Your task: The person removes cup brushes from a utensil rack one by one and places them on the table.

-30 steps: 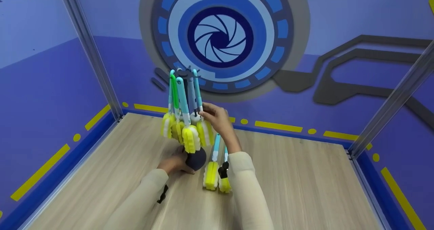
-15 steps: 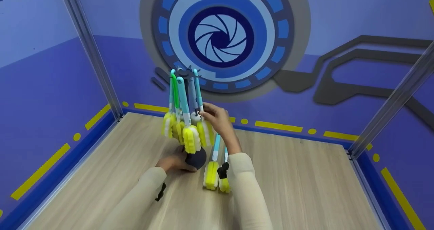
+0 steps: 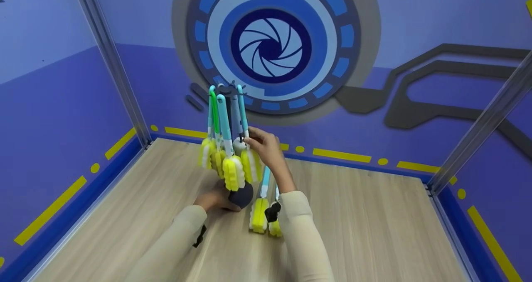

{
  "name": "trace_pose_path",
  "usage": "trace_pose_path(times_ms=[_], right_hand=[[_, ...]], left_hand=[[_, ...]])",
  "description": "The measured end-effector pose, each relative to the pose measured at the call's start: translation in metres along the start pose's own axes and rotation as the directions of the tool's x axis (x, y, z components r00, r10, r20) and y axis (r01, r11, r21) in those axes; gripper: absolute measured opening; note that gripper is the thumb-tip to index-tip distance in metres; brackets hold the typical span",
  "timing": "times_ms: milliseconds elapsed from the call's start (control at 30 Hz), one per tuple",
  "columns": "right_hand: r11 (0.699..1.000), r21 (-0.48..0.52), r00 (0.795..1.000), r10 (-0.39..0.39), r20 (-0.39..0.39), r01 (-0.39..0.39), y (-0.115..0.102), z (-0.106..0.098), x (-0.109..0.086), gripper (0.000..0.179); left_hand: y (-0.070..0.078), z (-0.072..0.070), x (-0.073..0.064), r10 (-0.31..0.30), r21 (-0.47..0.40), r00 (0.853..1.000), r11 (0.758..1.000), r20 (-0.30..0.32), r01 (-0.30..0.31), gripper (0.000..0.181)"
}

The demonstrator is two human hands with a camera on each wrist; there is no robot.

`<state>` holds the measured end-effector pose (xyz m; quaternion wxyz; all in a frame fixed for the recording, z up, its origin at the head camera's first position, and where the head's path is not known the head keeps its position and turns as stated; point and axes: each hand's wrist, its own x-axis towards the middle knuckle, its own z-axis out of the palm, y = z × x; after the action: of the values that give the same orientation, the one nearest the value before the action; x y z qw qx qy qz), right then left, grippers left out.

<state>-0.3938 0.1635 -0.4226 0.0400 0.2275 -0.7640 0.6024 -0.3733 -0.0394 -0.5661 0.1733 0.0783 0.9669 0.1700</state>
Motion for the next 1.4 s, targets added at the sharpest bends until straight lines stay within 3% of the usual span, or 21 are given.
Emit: trace_pose_path(times_ms=[367,967,1400], right_hand=[[0.995,-0.092,0.998,-0.051,-0.03,0.048,-0.006,-0.004,-0.004,0.036],[0.996,-0.073,0.995,-0.052,-0.083,0.046,-0.015,0.0,-0.007,0.037],[0.993,-0.11,0.983,-0.058,-0.176,0.039,-0.018,-0.008,-0.008,0.036]], left_hand=[[0.0,0.0,0.002,0.011,0.097,0.998,0.995,0.055,-0.017,0.113],[0.001,-0.001,0.002,0.011,0.062,1.0,0.998,0.02,-0.013,0.114],[-0.001,0.001,0.002,0.025,0.065,0.999,0.997,0.032,-0.027,0.112]])
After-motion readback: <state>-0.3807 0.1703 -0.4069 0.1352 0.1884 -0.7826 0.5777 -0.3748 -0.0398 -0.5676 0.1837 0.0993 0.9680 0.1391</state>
